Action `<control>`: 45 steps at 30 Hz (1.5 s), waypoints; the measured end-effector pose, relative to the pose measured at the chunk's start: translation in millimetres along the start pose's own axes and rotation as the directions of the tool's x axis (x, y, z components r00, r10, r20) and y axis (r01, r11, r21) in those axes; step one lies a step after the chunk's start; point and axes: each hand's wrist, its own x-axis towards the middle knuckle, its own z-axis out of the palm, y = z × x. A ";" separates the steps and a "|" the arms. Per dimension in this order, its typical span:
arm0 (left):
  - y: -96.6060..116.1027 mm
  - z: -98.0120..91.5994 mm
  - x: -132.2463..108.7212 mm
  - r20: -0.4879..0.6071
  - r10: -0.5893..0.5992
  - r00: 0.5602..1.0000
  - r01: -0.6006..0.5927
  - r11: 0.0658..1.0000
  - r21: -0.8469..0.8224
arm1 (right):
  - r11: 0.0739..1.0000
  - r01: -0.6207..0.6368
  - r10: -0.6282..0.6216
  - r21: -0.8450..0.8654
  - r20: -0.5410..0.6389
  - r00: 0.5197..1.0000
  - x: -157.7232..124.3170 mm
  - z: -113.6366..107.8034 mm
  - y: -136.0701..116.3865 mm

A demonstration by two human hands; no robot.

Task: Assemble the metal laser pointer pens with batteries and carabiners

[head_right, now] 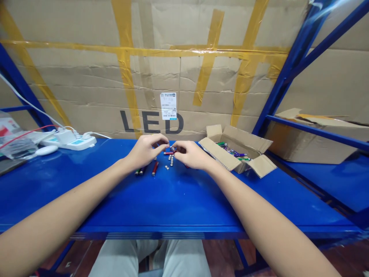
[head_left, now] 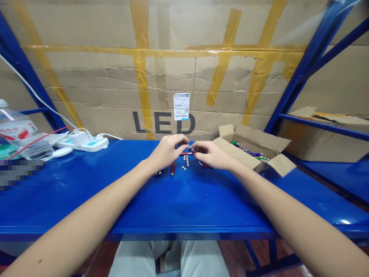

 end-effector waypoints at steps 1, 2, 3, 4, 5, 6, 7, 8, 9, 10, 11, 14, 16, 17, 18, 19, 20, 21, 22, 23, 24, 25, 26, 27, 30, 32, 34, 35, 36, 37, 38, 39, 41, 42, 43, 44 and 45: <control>0.9 0.9 0.2 0.002 0.012 1.000 -0.012 1.000 -0.005 | 1.000 0.010 -0.010 0.001 0.004 1.000 0.1 0.6 0.1; 1.6 1.9 0.2 0.007 0.027 1.000 -0.027 1.000 -0.008 | 1.000 0.024 -0.024 0.001 0.001 1.000 0.3 1.3 0.2; 2.1 2.7 0.1 0.013 0.043 0.999 -0.042 0.999 -0.008 | 0.999 0.040 -0.040 0.000 -0.006 0.999 0.6 2.1 0.4; 2.4 3.4 -0.1 0.019 0.057 0.998 -0.057 0.998 -0.006 | 0.999 0.054 -0.054 -0.001 -0.013 0.998 1.0 2.7 0.5; 2.5 3.7 -0.2 0.025 0.069 0.997 -0.069 0.998 -0.004 | 0.998 0.063 -0.063 0.001 -0.020 0.998 1.3 3.2 0.7; 2.5 3.8 -0.4 0.029 0.078 0.997 -0.078 0.997 -0.001 | 0.998 0.067 -0.067 0.004 -0.021 0.998 1.6 3.5 1.0; 2.3 3.7 -0.5 0.031 0.083 0.996 -0.083 0.997 0.001 | 0.998 0.070 -0.069 0.008 -0.022 0.997 1.8 3.7 1.3; 2.0 3.5 -0.7 0.032 0.085 0.996 -0.085 0.996 0.002 | 0.997 0.073 -0.073 0.010 -0.020 0.997 1.9 3.7 1.6; 1.6 3.2 -0.8 0.034 0.084 0.996 -0.084 0.996 0.002 | 0.997 0.078 -0.078 0.010 -0.018 0.997 1.9 3.6 1.9; 1.2 2.9 -1.0 0.038 0.079 0.996 -0.079 0.997 0.000 | 0.997 0.083 -0.083 0.008 -0.018 0.996 1.7 3.4 2.2; 0.7 2.6 -1.2 0.042 0.071 0.997 -0.071 0.997 -0.002 | 0.996 0.085 -0.085 0.006 -0.022 0.996 1.4 3.2 2.5; 0.0 1.1 -1.7 0.066 0.054 0.996 -0.053 0.999 -0.011 | 0.998 0.059 -0.059 0.010 -0.025 0.998 0.3 3.0 3.2; 0.6 -0.5 -1.7 0.103 0.061 0.993 -0.060 0.998 -0.012 | 0.999 0.031 -0.031 0.028 -0.010 0.999 -0.1 3.2 4.0; 1.2 -1.6 -1.6 0.124 0.069 0.990 -0.068 0.998 -0.012 | 0.999 0.023 -0.023 0.039 0.000 1.000 -0.1 3.4 4.5; 1.8 -2.7 -1.5 0.143 0.076 0.987 -0.075 0.997 -0.013 | 0.999 0.018 -0.018 0.047 0.006 1.000 0.0 3.4 5.0; 2.2 -3.8 -1.3 0.155 0.080 0.985 -0.079 0.997 -0.013 | 0.998 0.018 -0.018 0.052 0.006 1.000 0.4 3.4 5.5; 2.5 -4.9 -1.3 0.162 0.079 0.984 -0.078 0.997 -0.010 | 0.998 0.020 -0.020 0.051 -0.001 1.000 0.8 3.1 6.0; 2.3 -5.7 -1.4 0.165 0.071 0.984 -0.072 0.997 -0.001 | 0.999 0.023 -0.022 0.042 -0.012 1.000 1.4 2.5 6.5; 1.8 -6.4 -1.7 0.168 0.058 0.984 -0.061 0.998 0.017 | 0.999 0.022 -0.022 0.026 -0.026 0.999 1.9 1.7 7.1; 0.7 -6.8 -2.3 0.179 0.038 0.983 -0.047 0.998 0.045 | 1.000 0.020 -0.020 0.002 -0.043 0.999 2.4 0.6 7.8; -0.7 -6.8 -3.1 0.206 0.018 0.978 -0.036 0.996 0.085 | 1.000 0.015 -0.017 -0.027 -0.059 0.998 2.9 -0.6 8.8; -2.4 -6.5 -4.2 0.250 0.000 0.968 -0.034 0.991 0.133 | 0.998 0.008 -0.012 -0.055 -0.076 0.997 3.4 -1.8 10.0; -4.2 -5.8 -5.5 0.311 -0.012 0.950 -0.047 0.982 0.183 | 0.997 0.002 -0.009 -0.079 -0.090 0.996 3.7 -2.8 11.4; -6.0 -4.7 -7.0 0.384 -0.019 0.923 -0.075 0.971 0.228 | 0.995 -0.003 -0.007 -0.096 -0.102 0.995 4.0 -3.7 12.9; -10.0 -0.2 -11.0 0.564 -0.013 0.826 -0.180 0.942 0.284 | 0.991 -0.011 -0.004 -0.130 -0.120 0.993 4.2 -4.4 16.1; -11.3 3.1 -12.7 0.604 0.004 0.797 -0.206 0.942 0.265 | 0.988 -0.023 0.006 -0.150 -0.116 0.993 3.9 -3.4 15.9; -11.7 5.6 -13.5 0.605 0.026 0.796 -0.203 0.953 0.227 | 0.986 -0.031 0.014 -0.163 -0.107 0.994 3.3 -2.0 13.8; -11.8 6.5 -13.6 0.601 0.036 0.799 -0.198 0.958 0.205 | 0.986 -0.034 0.018 -0.165 -0.101 0.995 3.0 -1.4 12.2; -11.9 7.2 -13.5 0.597 0.045 0.801 -0.193 0.963 0.187 | 0.986 -0.038 0.023 -0.164 -0.095 0.995 2.6 -1.0 10.5; -11.9 7.7 -13.4 0.595 0.049 0.802 -0.188 0.967 0.175 | 0.986 -0.043 0.029 -0.161 -0.088 0.996 2.3 -0.8 8.9; -11.8 8.2 -13.2 0.595 0.047 0.802 -0.185 0.967 0.173 | 0.986 -0.049 0.037 -0.157 -0.083 0.996 2.0 -0.7 7.5; -11.7 8.6 -13.0 0.596 0.040 0.802 -0.183 0.966 0.182 | 0.987 -0.056 0.045 -0.154 -0.080 0.996 1.7 -0.8 6.5; -11.2 9.5 -12.6 0.593 0.017 0.805 -0.176 0.962 0.211 | 0.986 -0.063 0.051 -0.157 -0.078 0.996 1.5 -1.2 5.7; -10.9 10.1 -12.5 0.591 0.005 0.807 -0.169 0.960 0.223 | 0.985 -0.062 0.049 -0.162 -0.079 0.996 1.5 -1.4 5.9; -10.6 10.6 -12.4 0.588 -0.007 0.809 -0.158 0.961 0.229 | 0.984 -0.058 0.045 -0.167 -0.080 0.996 1.5 -1.4 6.4; -10.3 11.2 -12.5 0.586 -0.014 0.810 -0.148 0.963 0.227 | 0.984 -0.055 0.042 -0.168 -0.078 0.996 1.5 -1.4 7.1; -10.2 11.8 -12.7 0.584 -0.016 0.811 -0.138 0.966 0.218 | 0.985 -0.053 0.041 -0.165 -0.075 0.996 1.4 -1.2 7.8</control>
